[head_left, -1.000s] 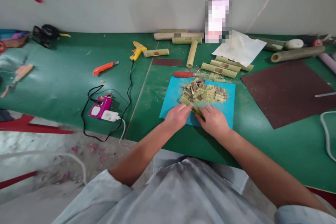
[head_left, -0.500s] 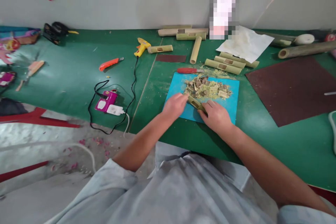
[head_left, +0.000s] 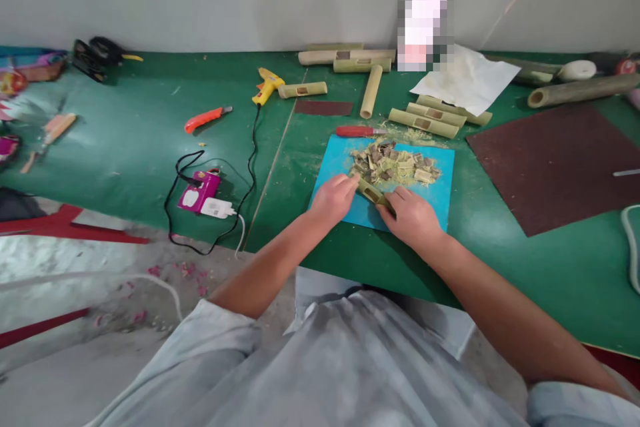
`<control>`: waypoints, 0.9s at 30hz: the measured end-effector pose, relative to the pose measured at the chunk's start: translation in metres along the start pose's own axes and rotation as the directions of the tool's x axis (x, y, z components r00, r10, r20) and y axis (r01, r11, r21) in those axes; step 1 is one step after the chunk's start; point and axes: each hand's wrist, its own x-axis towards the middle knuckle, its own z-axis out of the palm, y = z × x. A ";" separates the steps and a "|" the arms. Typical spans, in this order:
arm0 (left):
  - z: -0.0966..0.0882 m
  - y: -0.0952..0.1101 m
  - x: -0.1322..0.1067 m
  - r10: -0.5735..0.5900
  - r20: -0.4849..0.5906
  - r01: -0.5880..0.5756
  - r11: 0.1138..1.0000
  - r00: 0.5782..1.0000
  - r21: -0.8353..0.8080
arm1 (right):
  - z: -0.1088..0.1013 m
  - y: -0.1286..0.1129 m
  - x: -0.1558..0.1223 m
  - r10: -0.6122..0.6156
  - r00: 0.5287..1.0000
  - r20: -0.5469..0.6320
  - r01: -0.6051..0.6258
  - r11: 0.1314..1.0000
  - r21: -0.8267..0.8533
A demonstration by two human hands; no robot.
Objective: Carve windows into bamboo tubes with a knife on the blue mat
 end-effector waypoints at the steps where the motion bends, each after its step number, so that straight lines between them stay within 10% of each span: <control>1: 0.000 -0.001 0.000 0.007 0.005 -0.007 1.000 1.000 -0.005 | 0.000 0.000 0.000 0.000 1.000 0.001 0.000 1.000 -0.003; 27: -0.001 -0.002 0.000 -0.018 -0.041 0.017 1.000 0.999 -0.021 | 0.003 0.002 -0.004 -0.086 0.990 -0.109 0.081 0.995 -0.057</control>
